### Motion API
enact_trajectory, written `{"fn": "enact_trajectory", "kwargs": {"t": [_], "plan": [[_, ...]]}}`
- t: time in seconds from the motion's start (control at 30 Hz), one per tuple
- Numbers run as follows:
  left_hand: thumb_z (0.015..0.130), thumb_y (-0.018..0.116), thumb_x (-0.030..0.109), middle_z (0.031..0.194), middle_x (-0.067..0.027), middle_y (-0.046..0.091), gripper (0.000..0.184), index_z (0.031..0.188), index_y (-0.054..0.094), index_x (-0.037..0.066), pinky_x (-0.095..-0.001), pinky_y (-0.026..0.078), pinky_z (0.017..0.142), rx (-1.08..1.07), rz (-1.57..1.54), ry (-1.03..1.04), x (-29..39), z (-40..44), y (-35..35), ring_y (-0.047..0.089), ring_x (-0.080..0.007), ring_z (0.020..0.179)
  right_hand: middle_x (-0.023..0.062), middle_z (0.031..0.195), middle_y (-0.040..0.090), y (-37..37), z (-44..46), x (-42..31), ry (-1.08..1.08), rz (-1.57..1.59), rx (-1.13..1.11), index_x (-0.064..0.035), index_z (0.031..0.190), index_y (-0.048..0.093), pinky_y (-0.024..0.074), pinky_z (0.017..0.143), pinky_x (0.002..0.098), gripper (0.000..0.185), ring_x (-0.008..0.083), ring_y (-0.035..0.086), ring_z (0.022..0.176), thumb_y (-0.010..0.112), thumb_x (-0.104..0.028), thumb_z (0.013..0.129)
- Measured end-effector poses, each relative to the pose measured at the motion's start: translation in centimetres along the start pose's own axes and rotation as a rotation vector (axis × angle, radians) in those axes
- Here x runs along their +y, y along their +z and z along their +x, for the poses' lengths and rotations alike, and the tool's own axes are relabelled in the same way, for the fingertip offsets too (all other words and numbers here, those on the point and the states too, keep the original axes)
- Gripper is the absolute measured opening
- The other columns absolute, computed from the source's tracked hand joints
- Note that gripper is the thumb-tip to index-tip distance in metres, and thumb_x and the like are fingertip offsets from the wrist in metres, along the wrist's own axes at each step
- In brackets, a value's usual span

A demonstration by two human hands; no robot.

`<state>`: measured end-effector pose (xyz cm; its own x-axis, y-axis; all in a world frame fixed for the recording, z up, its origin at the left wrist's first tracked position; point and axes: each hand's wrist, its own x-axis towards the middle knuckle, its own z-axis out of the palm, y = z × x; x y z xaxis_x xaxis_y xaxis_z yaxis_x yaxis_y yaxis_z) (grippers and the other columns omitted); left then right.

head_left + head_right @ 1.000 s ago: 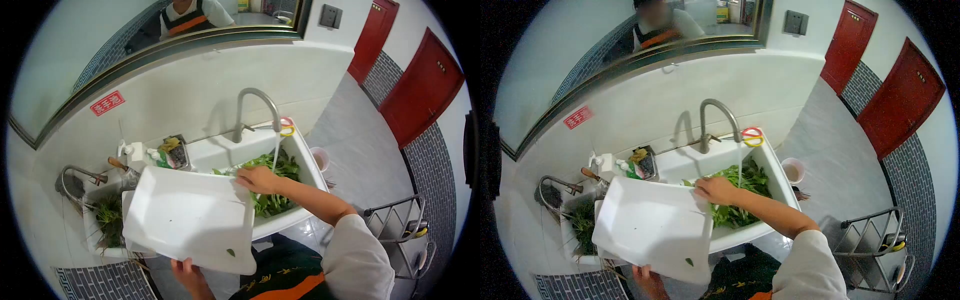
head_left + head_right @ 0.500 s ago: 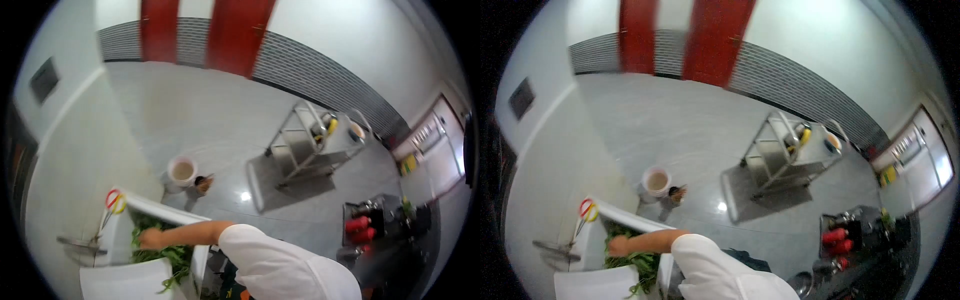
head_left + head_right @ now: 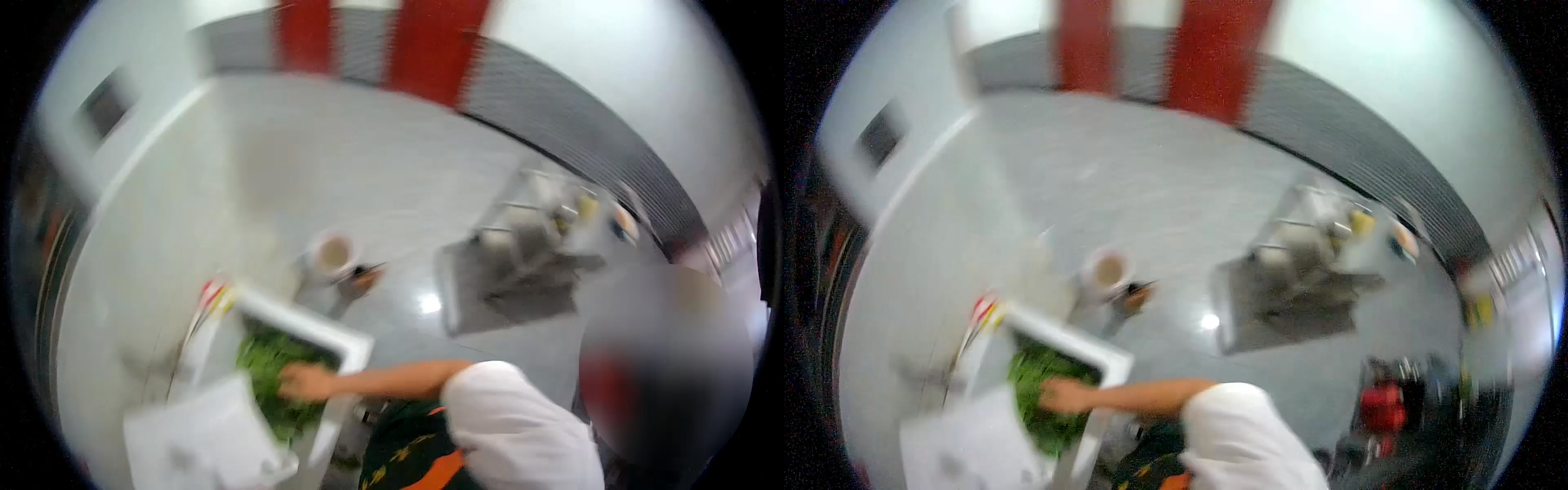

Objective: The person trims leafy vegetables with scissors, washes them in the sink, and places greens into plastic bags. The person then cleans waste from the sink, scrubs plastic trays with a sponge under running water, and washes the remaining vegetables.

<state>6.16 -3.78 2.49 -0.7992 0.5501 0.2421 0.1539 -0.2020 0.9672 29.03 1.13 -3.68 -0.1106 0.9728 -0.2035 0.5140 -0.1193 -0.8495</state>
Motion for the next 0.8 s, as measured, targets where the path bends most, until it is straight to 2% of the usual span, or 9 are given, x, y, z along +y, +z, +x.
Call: {"fn": "enact_trajectory", "kwargs": {"t": [0.07,0.1,0.17,0.23,0.4,0.5,0.6,0.67,0.8], "plan": [[0.066,0.051,0.016,0.094,-0.0134,0.042,0.027,0.089,0.042,0.004,-0.0405,0.042,0.071,0.115,-0.094,-0.191,1.1,-0.7,-1.3,0.047,-0.0259,0.083,0.0156,0.121,0.037,1.0,1.5,2.9,0.169,0.281,-0.230,-0.0063,0.118,0.039,0.0370,0.087,0.0323,0.055,0.0256,0.041,0.107,0.040,-0.047,0.080],[0.064,0.049,0.018,0.089,-0.0114,0.043,0.028,0.087,0.041,0.004,-0.0404,0.041,0.070,0.253,-0.173,-0.335,1.0,-0.4,-1.3,0.045,-0.0253,0.083,0.0166,0.128,0.027,-0.2,2.3,3.7,0.023,0.335,-0.363,-0.0096,0.125,0.028,0.0352,0.089,0.0366,0.062,0.0281,0.035,0.112,0.036,-0.051,0.080],[0.061,0.046,0.010,0.082,-0.0085,0.043,0.024,0.083,0.041,0.003,-0.0340,0.042,0.068,0.212,-0.274,-0.435,1.9,-1.3,-2.1,0.046,-0.0216,0.081,0.0174,0.129,0.023,-2.9,2.3,1.9,0.320,0.705,-0.344,-0.0152,0.131,0.011,0.0293,0.090,0.0497,0.074,0.0314,0.030,0.115,0.033,-0.060,0.076],[0.060,0.046,0.007,0.084,-0.0093,0.044,0.024,0.084,0.041,0.003,-0.0322,0.043,0.066,0.380,-0.274,-0.576,2.5,-1.2,-2.8,0.047,-0.0214,0.080,0.0196,0.131,0.019,-5.7,2.8,1.9,0.401,0.863,-0.414,-0.0119,0.130,0.015,0.0278,0.090,0.0512,0.077,0.0342,0.024,0.118,0.032,-0.063,0.074],[0.062,0.045,0.014,0.089,-0.0120,0.047,0.037,0.094,0.044,-0.003,-0.0324,0.042,0.069,-0.129,-0.315,-0.803,0.2,-1.8,-4.3,0.049,-0.0241,0.083,0.0216,0.120,0.036,-7.9,3.9,0.2,0.524,0.964,-0.836,-0.0063,0.130,0.012,0.0308,0.090,0.0384,0.086,0.0278,0.038,0.110,0.039,-0.064,0.071],[0.059,0.044,0.006,0.086,-0.0138,0.047,0.035,0.092,0.043,-0.005,-0.0331,0.043,0.068,-0.070,-0.275,-0.911,-0.6,-2.5,-3.1,0.049,-0.0227,0.077,0.0169,0.115,0.038,-6.7,3.6,0.4,0.566,0.790,-0.858,-0.0068,0.130,0.013,0.0370,0.084,0.0361,0.077,0.0243,0.042,0.102,0.053,-0.038,0.072],[0.073,0.047,0.017,0.086,-0.0110,0.050,0.032,0.097,0.045,-0.003,-0.0308,0.042,0.068,-0.243,-0.308,-1.001,-5.3,-1.5,-3.9,0.050,-0.0209,0.076,0.0137,0.109,0.042,-7.2,2.0,-0.8,0.601,0.687,-0.753,-0.0079,0.125,0.023,0.0368,0.085,0.0347,0.066,0.0223,0.043,0.101,0.051,-0.015,0.066],[0.083,0.037,0.043,0.097,-0.0116,0.051,0.051,0.111,0.042,0.001,-0.0328,0.041,0.074,-0.442,-0.325,-1.047,-5.8,-1.6,-4.1,0.050,-0.0239,0.085,0.0139,0.109,0.041,-6.4,0.9,0.2,0.589,0.695,-0.723,-0.0086,0.127,0.018,0.0376,0.083,0.0344,0.071,0.0230,0.043,0.098,0.049,-0.012,0.063],[0.081,0.023,0.053,0.125,-0.0141,0.033,0.064,0.126,0.026,0.008,-0.0503,0.031,0.089,-0.219,-0.830,-1.221,-5.0,-4.4,-5.9,0.037,-0.0345,0.109,0.0154,0.107,0.038,-2.0,-0.5,2.0,0.636,0.666,-0.498,-0.0082,0.127,0.010,0.0385,0.078,0.0332,0.074,0.0251,0.043,0.094,0.048,-0.010,0.062]]}}
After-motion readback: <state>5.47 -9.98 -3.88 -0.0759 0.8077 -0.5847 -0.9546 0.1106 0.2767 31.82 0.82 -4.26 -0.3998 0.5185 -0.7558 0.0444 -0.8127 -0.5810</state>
